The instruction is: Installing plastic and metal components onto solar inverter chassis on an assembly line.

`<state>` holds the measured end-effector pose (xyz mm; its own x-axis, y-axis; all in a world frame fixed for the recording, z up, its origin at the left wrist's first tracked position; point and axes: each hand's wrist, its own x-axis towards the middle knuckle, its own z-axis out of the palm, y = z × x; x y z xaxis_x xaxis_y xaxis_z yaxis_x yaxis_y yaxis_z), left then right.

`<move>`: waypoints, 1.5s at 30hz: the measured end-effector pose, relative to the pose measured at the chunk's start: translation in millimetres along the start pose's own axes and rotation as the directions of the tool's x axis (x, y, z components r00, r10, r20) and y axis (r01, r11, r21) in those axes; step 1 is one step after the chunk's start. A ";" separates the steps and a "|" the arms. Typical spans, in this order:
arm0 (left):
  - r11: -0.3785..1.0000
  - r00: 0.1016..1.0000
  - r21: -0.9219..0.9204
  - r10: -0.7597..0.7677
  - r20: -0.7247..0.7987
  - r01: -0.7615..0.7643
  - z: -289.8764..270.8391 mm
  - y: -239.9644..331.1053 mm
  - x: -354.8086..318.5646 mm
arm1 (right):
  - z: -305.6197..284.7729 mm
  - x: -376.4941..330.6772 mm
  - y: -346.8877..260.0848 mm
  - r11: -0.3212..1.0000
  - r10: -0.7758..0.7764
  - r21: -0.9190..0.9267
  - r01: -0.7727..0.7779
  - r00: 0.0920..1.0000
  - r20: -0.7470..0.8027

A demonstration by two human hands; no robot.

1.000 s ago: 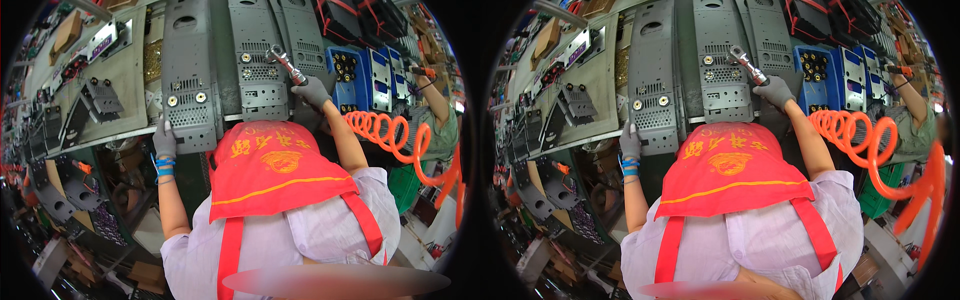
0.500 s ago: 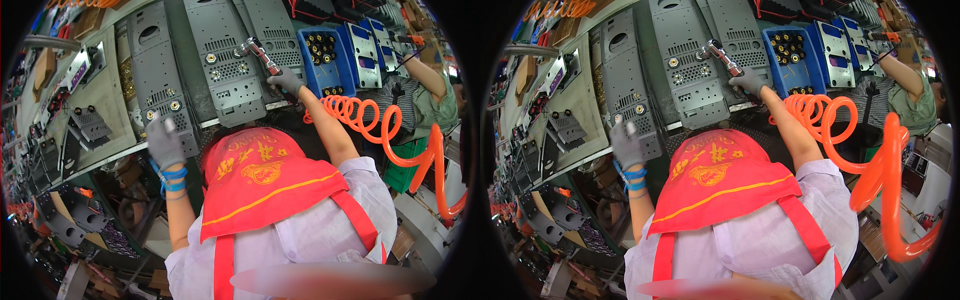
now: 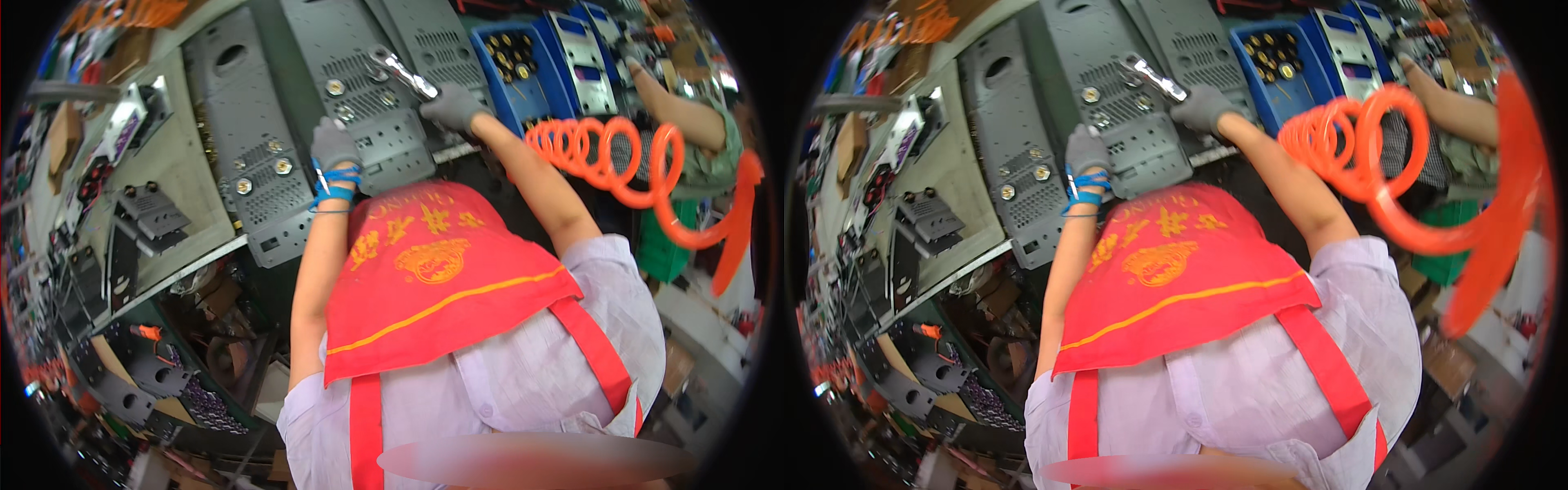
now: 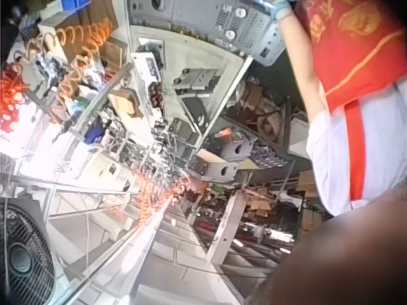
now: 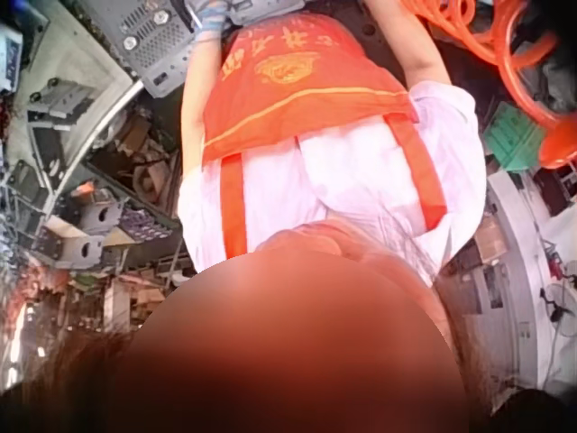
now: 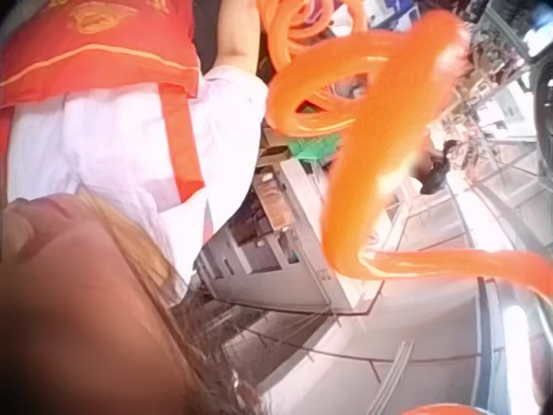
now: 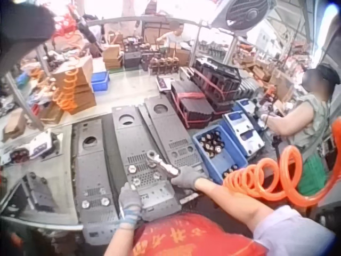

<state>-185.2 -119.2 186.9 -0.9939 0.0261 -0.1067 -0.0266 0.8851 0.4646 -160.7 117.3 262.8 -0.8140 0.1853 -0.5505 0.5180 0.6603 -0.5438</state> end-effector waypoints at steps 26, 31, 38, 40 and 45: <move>0.949 0.992 -0.290 -0.121 0.024 0.123 3.4 0.8 -1.2 | 15.6 4.0 15.5 0.986 0.156 -0.064 -0.156 0.988 0.002; 0.946 0.991 -0.301 -0.135 -0.025 0.121 8.8 0.0 -2.3 | 18.5 4.3 14.4 0.986 0.129 -0.106 -0.133 0.991 -0.042; 0.943 0.986 -0.294 -0.165 -0.005 0.156 10.5 0.5 -2.4 | 14.0 7.5 15.5 0.979 0.160 -0.124 -0.160 0.987 -0.005; 0.946 0.988 -0.294 -0.153 -0.026 0.138 11.9 0.4 -2.6 | 14.1 12.4 19.1 0.974 0.183 -0.143 -0.177 0.983 0.023; 0.939 0.988 -0.320 -0.146 -0.043 0.125 14.1 1.3 -4.4 | 17.3 14.5 22.9 0.971 0.135 -0.190 -0.143 0.989 -0.054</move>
<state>-179.4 -111.6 175.6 -0.9830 -0.1239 -0.1353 -0.1834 0.6859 0.7042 -156.0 122.5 231.3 -0.7499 0.3116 -0.5835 0.5694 0.7531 -0.3296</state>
